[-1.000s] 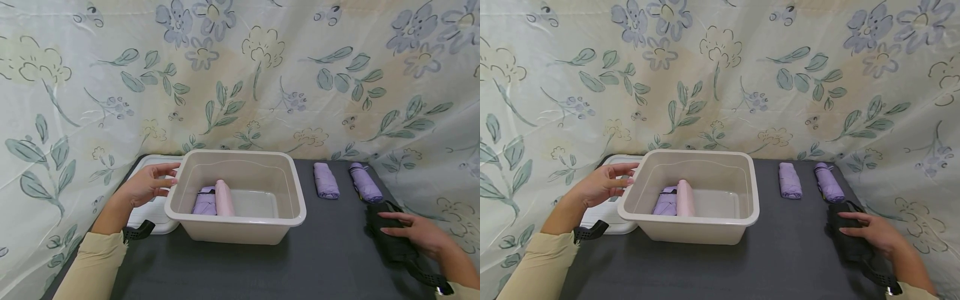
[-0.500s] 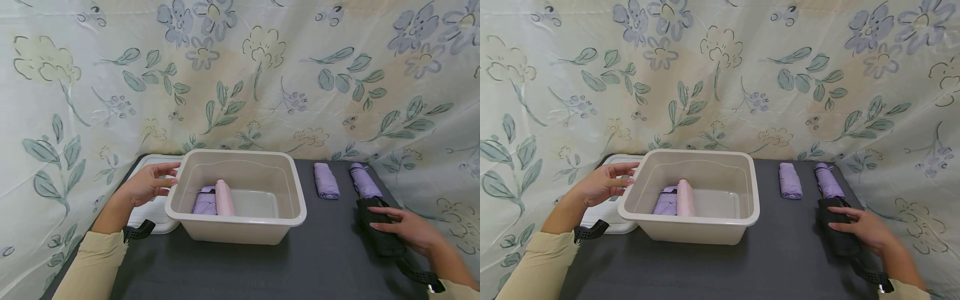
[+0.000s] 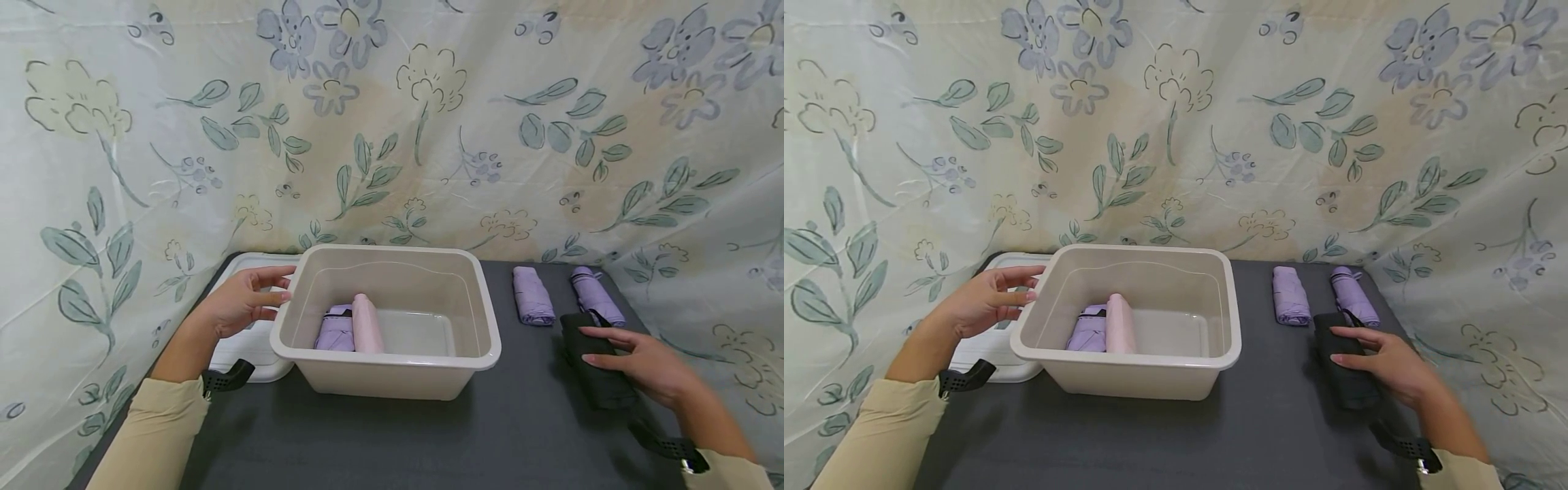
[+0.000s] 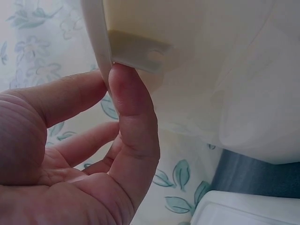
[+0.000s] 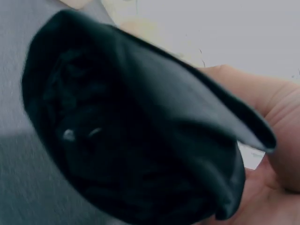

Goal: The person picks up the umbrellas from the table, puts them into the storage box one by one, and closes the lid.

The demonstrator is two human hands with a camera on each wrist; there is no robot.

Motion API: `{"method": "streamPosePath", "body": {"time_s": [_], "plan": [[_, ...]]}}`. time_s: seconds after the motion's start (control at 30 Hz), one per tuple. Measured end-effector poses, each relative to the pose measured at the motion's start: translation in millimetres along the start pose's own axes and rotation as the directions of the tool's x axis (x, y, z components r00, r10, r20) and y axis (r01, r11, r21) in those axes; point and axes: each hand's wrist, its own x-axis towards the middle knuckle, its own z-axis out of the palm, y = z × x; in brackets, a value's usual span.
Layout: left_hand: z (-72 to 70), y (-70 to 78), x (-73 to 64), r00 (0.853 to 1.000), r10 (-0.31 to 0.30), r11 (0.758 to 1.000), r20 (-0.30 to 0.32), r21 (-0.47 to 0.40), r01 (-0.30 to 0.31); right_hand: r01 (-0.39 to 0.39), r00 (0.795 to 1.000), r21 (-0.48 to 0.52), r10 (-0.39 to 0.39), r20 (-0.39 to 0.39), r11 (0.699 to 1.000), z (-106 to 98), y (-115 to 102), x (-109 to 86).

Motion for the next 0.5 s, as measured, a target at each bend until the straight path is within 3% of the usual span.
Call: {"method": "streamPosePath", "body": {"time_s": [0.37, 0.5], "plan": [[0.8, 0.3, -1.0, 1.0, 0.005, 1.0, 0.0, -0.013, -0.005, 0.084, 0.995, -0.002, -0.084, -0.06, 0.996, 17.0, -27.4, 2.7], [1.2, 0.8, -1.8, 1.0, 0.004, 1.0, 0.003, -0.017, -0.004, 0.111, 0.992, 0.082, -0.105, -0.07, 0.99, 25.4, -36.9, 2.2]]}}
